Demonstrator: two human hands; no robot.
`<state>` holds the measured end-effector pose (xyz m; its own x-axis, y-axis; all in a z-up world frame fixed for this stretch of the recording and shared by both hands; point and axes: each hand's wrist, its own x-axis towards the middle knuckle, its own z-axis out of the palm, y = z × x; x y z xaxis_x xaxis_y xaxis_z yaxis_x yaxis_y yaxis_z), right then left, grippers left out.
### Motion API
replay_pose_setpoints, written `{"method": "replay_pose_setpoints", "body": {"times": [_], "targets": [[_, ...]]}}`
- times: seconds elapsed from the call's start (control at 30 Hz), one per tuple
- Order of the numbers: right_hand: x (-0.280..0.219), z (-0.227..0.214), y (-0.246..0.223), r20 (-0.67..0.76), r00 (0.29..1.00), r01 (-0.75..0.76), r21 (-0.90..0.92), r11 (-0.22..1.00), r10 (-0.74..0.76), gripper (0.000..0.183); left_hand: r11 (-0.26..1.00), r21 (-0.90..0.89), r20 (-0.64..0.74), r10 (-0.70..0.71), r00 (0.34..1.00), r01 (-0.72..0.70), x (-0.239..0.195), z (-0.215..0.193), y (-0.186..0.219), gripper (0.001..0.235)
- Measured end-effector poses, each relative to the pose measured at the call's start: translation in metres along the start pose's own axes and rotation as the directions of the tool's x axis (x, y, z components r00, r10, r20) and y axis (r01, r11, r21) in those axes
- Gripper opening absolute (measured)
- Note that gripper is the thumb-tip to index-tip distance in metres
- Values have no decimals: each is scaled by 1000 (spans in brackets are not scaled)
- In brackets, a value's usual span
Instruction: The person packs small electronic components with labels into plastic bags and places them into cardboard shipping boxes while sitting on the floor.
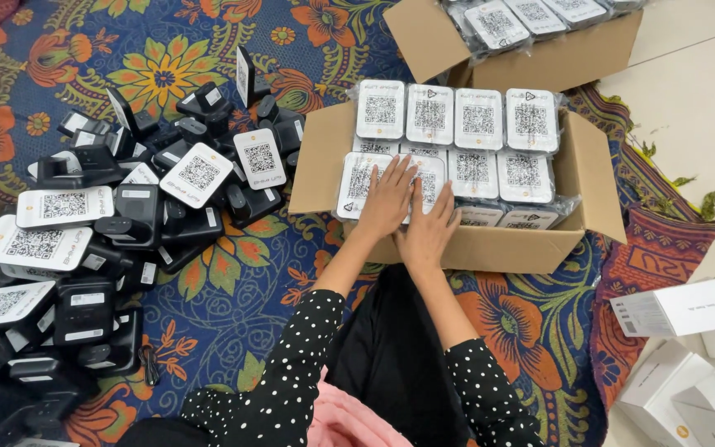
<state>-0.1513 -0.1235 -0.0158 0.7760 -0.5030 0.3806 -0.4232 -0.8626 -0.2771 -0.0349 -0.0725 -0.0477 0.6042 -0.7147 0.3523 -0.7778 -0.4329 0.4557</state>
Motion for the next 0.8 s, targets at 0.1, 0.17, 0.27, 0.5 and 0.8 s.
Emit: {"method": "replay_pose_setpoints", "body": {"times": [0.1, 0.17, 0.27, 0.5, 0.8], "targets": [[6, 12, 5, 35, 998, 50, -12, 999, -49, 101, 1000, 19, -17, -11, 1000, 12, 3, 6, -3, 47], [7, 18, 8, 29, 997, 73, -50, 996, -71, 102, 999, 41, -35, -7, 999, 9, 3, 7, -1, 47], [8, 28, 14, 34, 994, 109, -91, 990, -106, 102, 993, 115, -57, -13, 998, 19, 3, 19, -4, 47], [17, 30, 28, 79, 974, 216, -31, 976, -213, 103, 970, 219, -63, -90, 994, 102, 12, 34, -5, 47], [35, 79, 32, 330, 939, 230, -393, 890, -97, 104, 976, 213, 24, -50, 998, 44, -66, -14, -6, 59]]}}
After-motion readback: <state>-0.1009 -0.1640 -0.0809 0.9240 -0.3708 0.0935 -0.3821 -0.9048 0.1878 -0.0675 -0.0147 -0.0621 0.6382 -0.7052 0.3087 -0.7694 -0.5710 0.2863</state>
